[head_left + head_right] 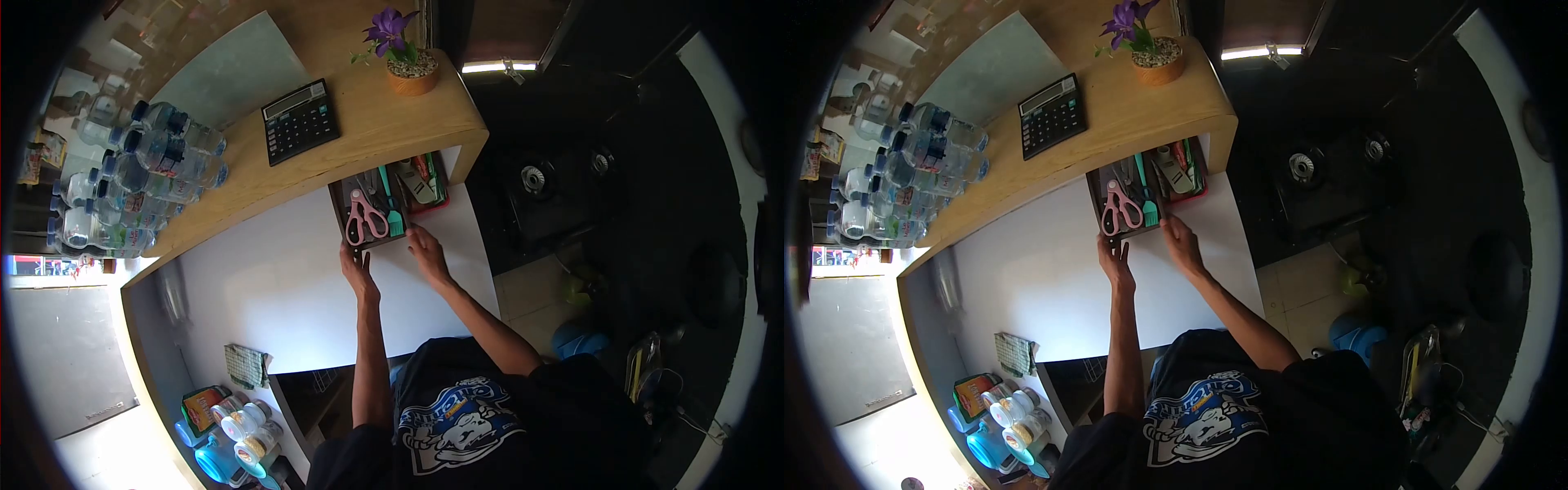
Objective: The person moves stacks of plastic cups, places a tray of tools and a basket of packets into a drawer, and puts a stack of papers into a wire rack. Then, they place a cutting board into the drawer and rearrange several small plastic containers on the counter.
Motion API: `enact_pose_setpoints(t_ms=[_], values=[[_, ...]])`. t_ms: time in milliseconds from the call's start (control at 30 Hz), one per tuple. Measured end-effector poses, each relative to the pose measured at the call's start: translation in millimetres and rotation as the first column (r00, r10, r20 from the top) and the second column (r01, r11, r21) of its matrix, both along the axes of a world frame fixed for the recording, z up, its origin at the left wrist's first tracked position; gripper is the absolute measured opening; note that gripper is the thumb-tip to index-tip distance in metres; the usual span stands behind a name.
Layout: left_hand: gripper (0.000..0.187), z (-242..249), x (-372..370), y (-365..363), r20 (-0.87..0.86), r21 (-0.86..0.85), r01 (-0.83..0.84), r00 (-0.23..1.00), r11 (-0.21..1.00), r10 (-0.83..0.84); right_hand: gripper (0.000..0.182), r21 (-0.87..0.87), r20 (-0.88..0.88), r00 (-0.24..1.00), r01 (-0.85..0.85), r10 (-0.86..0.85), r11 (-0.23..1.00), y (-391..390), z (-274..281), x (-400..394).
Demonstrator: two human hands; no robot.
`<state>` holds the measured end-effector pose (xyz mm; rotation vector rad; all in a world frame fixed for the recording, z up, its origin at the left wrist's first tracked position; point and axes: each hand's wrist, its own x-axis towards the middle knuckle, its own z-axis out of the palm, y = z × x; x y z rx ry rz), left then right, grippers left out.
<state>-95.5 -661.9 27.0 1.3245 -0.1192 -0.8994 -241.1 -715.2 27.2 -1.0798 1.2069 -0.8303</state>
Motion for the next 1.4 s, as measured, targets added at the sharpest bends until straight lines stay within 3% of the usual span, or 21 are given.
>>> enact_pose_setpoints(t_ms=[33,133,367,533,667,733,800,933,967,1133,1267,1400], values=[[0.055,0.7,2.7,-1.8,0.044,0.007,0.091,0.995,0.996,-0.091,0.035,-0.051,-0.128,0.991,-0.047,0.04,0.998,2.0,12.0,5.3],[0.052,3.5,5.6,-4.4,0.049,-0.013,0.141,0.989,0.99,-0.14,0.031,-0.157,-0.217,0.976,-0.037,0.002,0.987,3.8,16.2,11.1],[0.046,9.2,6.7,-2.2,0.094,-0.053,0.22,0.972,0.974,-0.214,0.029,-0.116,-0.298,0.954,-0.063,0.026,0.991,1.4,8.7,6.0],[0.054,8.1,4.8,1.7,0.068,0.013,0.202,0.977,0.979,-0.202,0.03,-0.064,-0.338,0.939,-0.092,0.065,0.994,0.1,19.7,1.1],[0.063,-14.0,-4.5,32.8,-0.029,-0.025,0.108,0.994,0.994,-0.109,0.031,-0.168,-0.182,0.982,0.026,-0.057,0.985,9.2,-6.4,-0.2],[0.06,-22.4,-9.1,67.4,-0.041,0.046,0.163,0.986,0.986,-0.161,0.03,-0.164,-0.163,0.981,0.078,-0.105,0.983,23.2,-21.9,-7.0],[0.054,-28.2,-17.6,112.6,-0.028,0.1,0.177,0.984,0.979,-0.175,0.027,-0.025,-0.063,0.998,-0.034,0.032,0.999,45.2,-18.3,-16.4],[0.041,-34.6,-33.5,218.0,-0.091,0.213,0.021,0.996,0.977,-0.002,0.019,0.192,0.022,0.957,-0.289,0.291,0.938,91.6,-14.0,-14.1],[0.036,-26.0,-36.6,240.6,-0.097,0.303,-0.007,0.995,0.953,0.038,0.018,0.203,0.034,0.936,-0.35,0.35,0.915,102.9,-9.5,-10.1],[0.029,-8.8,-43.5,345.4,-0.008,0.376,-0.395,0.903,0.838,0.43,0.015,0.177,0.041,0.759,-0.645,0.649,0.743,163.5,7.4,15.4],[0.028,27.7,-45.1,394.5,0.127,0.24,-0.68,0.73,0.693,0.672,0.015,0.166,0.082,0.555,-0.826,0.828,0.538,209.4,43.7,41.0],[0.029,73.7,-54.3,444.1,0.171,0.071,-0.833,0.552,0.549,0.816,0.016,0.128,0.139,0.341,-0.937,0.93,0.324,266.1,92.9,70.5]])
